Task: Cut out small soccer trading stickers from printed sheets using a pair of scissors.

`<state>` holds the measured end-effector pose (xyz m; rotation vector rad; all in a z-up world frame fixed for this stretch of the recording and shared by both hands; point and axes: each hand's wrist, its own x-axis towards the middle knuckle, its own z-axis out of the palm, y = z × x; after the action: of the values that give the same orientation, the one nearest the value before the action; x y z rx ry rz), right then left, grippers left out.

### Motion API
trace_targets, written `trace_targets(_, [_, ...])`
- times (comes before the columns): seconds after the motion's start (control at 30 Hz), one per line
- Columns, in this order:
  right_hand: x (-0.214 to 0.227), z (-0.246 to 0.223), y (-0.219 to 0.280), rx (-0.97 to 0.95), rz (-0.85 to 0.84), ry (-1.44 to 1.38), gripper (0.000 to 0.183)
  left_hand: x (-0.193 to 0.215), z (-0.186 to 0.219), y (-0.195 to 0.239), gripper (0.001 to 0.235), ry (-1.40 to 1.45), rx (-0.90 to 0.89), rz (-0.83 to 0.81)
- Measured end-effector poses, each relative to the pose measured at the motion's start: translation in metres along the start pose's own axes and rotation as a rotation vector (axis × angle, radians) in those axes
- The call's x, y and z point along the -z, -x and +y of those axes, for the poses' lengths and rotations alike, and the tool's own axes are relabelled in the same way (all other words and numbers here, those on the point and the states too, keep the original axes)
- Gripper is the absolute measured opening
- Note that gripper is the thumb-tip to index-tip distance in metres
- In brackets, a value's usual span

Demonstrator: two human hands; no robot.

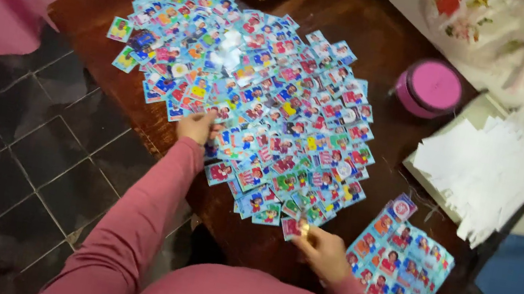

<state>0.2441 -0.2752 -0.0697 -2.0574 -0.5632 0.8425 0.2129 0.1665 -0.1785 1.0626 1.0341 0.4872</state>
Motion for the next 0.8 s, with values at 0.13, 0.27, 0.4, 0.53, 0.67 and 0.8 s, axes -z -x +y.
trace_targets(0.13, [0.074,0.040,0.078,0.062,0.377,0.375,0.039,0.039,-0.012,0.022,0.034,-0.276,-0.064,-0.068])
trace_targets(0.27, [0.141,0.107,0.138,-0.159,0.489,0.508,0.051,0.036,0.014,0.104,0.029,-0.375,-0.088,-0.071])
trace_targets(0.4, [0.163,0.156,0.151,-0.282,0.523,0.502,0.056,0.064,-0.005,0.150,0.026,-0.510,-0.096,-0.169])
trace_targets(0.53, [0.168,0.140,0.112,-0.158,0.572,0.447,0.065,0.080,-0.003,0.179,0.025,-0.512,-0.119,-0.208])
trace_targets(0.67, [0.184,0.140,0.057,-0.072,0.545,0.564,0.059,0.092,0.016,0.204,0.026,-0.649,-0.213,-0.196])
trace_targets(0.8, [0.209,0.117,0.027,-0.115,0.408,0.748,0.063,0.116,0.024,0.209,0.028,-0.635,-0.233,-0.175])
